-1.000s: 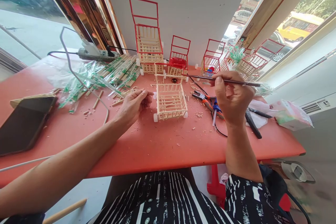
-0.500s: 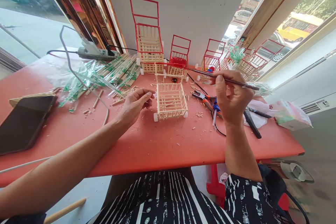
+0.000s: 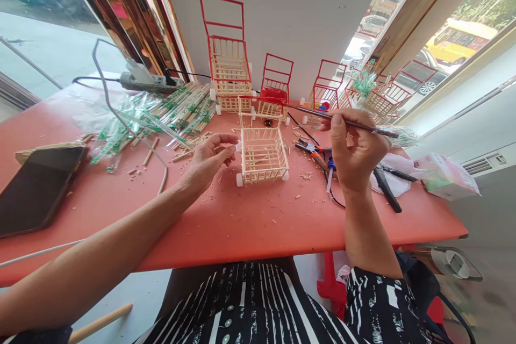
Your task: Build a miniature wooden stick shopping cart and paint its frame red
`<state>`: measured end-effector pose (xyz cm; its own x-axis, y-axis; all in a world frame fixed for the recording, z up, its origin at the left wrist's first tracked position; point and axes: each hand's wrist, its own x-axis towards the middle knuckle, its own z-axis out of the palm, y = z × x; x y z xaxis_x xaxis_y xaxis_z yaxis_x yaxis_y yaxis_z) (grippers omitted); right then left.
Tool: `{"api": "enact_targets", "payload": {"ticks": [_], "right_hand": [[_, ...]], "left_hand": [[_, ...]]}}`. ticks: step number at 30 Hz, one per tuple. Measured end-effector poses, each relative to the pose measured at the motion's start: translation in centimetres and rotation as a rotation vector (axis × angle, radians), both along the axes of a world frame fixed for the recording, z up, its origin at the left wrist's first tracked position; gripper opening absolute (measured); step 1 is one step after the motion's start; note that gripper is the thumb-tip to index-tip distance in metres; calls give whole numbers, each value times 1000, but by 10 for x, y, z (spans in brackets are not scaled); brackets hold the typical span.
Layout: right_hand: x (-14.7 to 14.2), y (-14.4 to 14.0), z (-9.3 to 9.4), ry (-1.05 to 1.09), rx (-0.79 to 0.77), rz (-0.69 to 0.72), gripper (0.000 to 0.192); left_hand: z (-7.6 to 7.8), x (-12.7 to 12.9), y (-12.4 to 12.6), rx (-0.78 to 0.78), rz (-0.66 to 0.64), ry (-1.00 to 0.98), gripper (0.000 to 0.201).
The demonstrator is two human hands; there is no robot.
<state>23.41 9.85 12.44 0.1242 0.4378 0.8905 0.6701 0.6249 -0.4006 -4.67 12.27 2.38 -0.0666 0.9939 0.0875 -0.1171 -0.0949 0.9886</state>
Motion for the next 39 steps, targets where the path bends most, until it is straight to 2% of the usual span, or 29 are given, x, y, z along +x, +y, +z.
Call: {"api": "enact_targets", "payload": {"ticks": [8, 18, 24, 28, 34, 39], "right_hand": [[0, 5, -7, -14, -30, -28, 24], [-1, 2, -5, 7, 11, -14, 21], [2, 5, -6, -8, -8, -70, 29], [4, 5, -3, 36, 42, -36, 25], [6, 3, -2, -24, -17, -64, 26], [7, 1, 0, -95, -2, -90, 25]], "left_hand": [[2, -1, -1, -13, -1, 5, 22], [-1, -1, 0, -7, -8, 6, 26], [-2, -2, 2, -24, -7, 31, 30], [-2, -2, 2, -14, -9, 29, 31], [-3, -3, 3, -26, -14, 39, 31], [-5, -3, 3, -38, -23, 36, 34]]}}
